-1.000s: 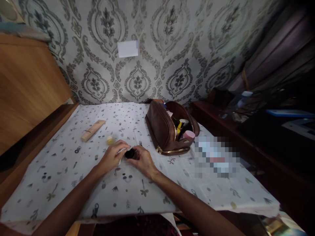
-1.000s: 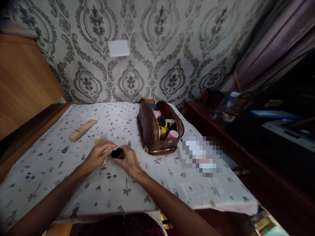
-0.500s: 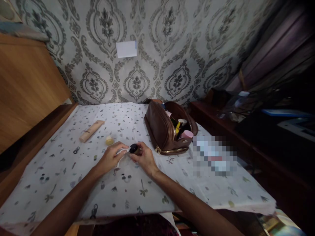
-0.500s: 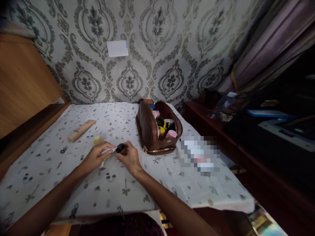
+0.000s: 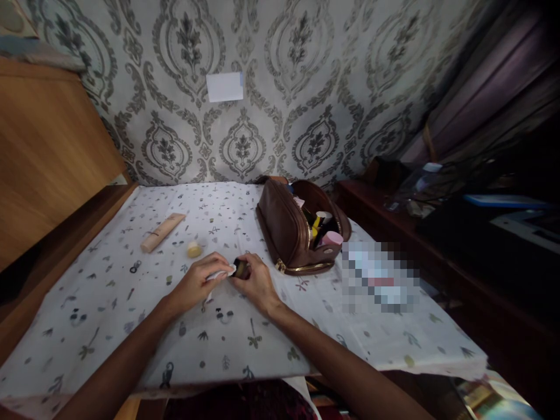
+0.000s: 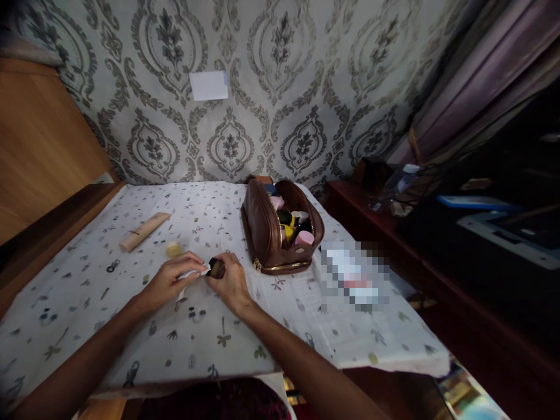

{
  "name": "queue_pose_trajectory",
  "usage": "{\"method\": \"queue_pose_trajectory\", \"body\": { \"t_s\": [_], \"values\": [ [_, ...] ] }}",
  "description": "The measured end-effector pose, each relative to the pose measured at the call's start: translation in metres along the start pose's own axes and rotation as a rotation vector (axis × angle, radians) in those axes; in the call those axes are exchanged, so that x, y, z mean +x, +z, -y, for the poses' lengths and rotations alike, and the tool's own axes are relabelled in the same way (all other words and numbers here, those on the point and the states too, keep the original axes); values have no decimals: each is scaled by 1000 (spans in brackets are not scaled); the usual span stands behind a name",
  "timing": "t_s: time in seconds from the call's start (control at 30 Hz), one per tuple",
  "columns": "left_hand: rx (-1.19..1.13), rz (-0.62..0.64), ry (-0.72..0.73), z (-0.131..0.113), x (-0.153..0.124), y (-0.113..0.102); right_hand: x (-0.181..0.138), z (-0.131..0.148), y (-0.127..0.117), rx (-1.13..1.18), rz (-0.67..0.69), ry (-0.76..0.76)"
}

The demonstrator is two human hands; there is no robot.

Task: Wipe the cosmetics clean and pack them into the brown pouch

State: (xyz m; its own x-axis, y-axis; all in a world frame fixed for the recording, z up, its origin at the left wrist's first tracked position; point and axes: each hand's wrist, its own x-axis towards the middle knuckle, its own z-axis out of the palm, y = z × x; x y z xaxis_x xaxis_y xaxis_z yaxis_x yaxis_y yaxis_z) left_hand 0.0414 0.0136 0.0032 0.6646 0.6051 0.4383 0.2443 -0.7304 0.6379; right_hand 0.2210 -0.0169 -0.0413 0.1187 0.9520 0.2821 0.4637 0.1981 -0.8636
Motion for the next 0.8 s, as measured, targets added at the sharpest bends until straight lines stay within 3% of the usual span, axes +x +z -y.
{"method": "queue_pose_trajectory", "body": {
  "t_s": [0.3,0.57,0.8],
  "values": [
    [44,9,-32,-4,0,-1,-7,8,-3,-69,160,-160],
    [10,-36,-160,5,3,-7,-12,10,-3,78,292,-82],
    [-164,-66,-338,15,2,-6,-12,9,3,431,221,55]
  ]
}}
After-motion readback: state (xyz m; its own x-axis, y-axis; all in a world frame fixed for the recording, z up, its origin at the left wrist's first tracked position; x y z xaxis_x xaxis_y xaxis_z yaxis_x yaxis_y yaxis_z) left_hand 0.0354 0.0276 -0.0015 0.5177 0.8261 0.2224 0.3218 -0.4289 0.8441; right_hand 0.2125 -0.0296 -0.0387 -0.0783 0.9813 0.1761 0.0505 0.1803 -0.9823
